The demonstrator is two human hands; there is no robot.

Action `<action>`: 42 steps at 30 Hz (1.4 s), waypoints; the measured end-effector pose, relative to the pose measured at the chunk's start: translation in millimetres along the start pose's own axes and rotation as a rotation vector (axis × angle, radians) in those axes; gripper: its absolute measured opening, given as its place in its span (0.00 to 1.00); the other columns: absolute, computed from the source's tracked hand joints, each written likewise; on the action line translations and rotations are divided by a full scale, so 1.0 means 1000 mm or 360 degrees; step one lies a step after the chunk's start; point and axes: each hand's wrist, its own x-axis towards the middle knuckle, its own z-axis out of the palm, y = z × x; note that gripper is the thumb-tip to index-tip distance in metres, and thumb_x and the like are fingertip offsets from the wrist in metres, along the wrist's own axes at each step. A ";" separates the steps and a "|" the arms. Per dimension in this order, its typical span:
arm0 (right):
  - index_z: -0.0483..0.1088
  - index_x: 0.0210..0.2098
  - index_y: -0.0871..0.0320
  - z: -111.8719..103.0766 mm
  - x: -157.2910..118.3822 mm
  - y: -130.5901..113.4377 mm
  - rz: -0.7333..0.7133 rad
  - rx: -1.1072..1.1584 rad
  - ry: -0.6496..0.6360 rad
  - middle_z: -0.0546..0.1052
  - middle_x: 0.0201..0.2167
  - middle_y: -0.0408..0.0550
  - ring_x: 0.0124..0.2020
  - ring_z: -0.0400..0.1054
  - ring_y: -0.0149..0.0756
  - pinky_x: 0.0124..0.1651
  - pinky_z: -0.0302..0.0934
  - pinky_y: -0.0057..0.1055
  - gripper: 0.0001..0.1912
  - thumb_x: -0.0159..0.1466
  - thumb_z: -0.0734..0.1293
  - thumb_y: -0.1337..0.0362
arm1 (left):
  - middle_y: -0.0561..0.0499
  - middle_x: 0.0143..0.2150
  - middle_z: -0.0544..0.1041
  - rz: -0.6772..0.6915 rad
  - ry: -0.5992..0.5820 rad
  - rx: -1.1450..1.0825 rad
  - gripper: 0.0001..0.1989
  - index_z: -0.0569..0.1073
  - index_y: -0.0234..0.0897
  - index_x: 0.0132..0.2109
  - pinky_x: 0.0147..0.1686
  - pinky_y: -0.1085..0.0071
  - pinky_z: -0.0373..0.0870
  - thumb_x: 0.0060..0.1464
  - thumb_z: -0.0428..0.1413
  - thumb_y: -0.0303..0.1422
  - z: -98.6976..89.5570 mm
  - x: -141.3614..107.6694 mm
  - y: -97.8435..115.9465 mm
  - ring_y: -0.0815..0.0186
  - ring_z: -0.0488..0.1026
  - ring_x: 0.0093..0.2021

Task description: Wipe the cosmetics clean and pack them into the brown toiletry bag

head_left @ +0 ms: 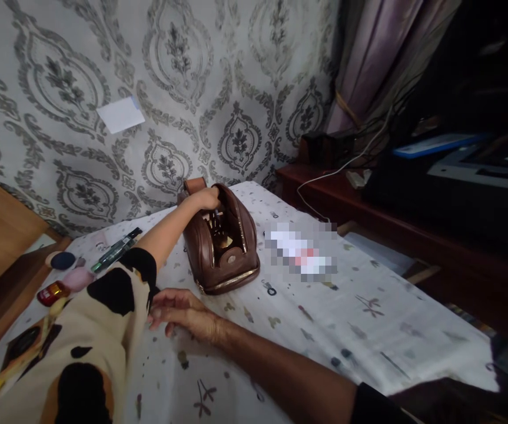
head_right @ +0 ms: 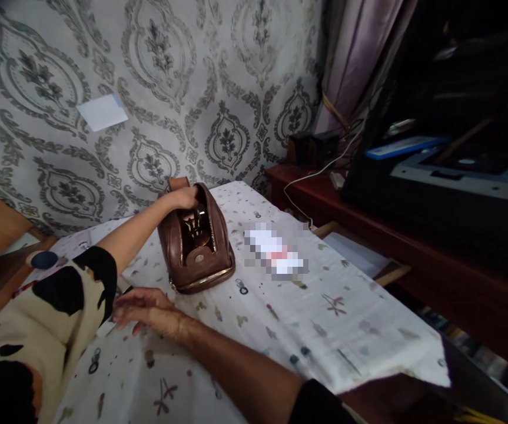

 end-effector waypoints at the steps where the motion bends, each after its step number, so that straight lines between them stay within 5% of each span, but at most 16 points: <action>1: 0.75 0.38 0.56 0.000 -0.001 0.000 -0.0009 -0.0001 0.0001 0.78 0.32 0.43 0.31 0.72 0.32 0.29 0.57 0.25 0.24 0.46 0.78 0.50 | 0.38 0.51 0.79 -0.0029 0.0009 0.0033 0.22 0.75 0.29 0.54 0.46 0.67 0.74 0.56 0.61 0.38 -0.005 -0.004 -0.001 0.56 0.78 0.48; 10: 0.75 0.41 0.58 0.000 -0.004 -0.001 0.0001 -0.0049 -0.0025 0.77 0.33 0.45 0.31 0.72 0.32 0.29 0.57 0.25 0.28 0.47 0.78 0.47 | 0.33 0.57 0.77 -0.0166 -0.0099 0.0256 0.37 0.74 0.31 0.57 0.51 0.64 0.73 0.41 0.67 0.45 -0.001 -0.025 0.006 0.46 0.76 0.56; 16: 0.74 0.39 0.57 -0.001 -0.001 -0.001 0.0022 -0.0026 -0.0042 0.78 0.33 0.43 0.30 0.72 0.31 0.29 0.57 0.25 0.24 0.47 0.77 0.51 | 0.32 0.59 0.75 -0.0178 -0.0047 0.0228 0.36 0.66 0.31 0.64 0.52 0.65 0.72 0.50 0.63 0.40 0.009 -0.015 0.008 0.50 0.75 0.57; 27: 0.74 0.40 0.57 -0.002 -0.001 -0.002 0.0059 -0.0043 -0.0069 0.77 0.32 0.43 0.30 0.71 0.32 0.31 0.58 0.27 0.24 0.46 0.76 0.55 | 0.37 0.59 0.76 -0.0282 0.0055 0.0225 0.30 0.72 0.40 0.62 0.55 0.64 0.71 0.54 0.59 0.45 0.028 0.011 0.006 0.49 0.73 0.60; 38: 0.73 0.42 0.56 -0.001 -0.001 -0.002 0.0056 -0.0177 -0.0097 0.77 0.33 0.45 0.32 0.72 0.35 0.32 0.57 0.28 0.24 0.48 0.74 0.54 | 0.42 0.55 0.76 -0.0246 -0.0089 0.0244 0.21 0.72 0.34 0.56 0.51 0.54 0.75 0.63 0.56 0.44 0.022 0.010 0.008 0.58 0.76 0.52; 42: 0.72 0.39 0.56 0.001 -0.002 -0.004 0.0051 -0.0147 -0.0107 0.76 0.32 0.43 0.32 0.71 0.34 0.32 0.56 0.28 0.21 0.48 0.74 0.54 | 0.37 0.52 0.79 -0.0198 -0.0089 0.0264 0.26 0.74 0.30 0.56 0.48 0.65 0.74 0.61 0.57 0.46 0.012 0.004 0.008 0.56 0.78 0.51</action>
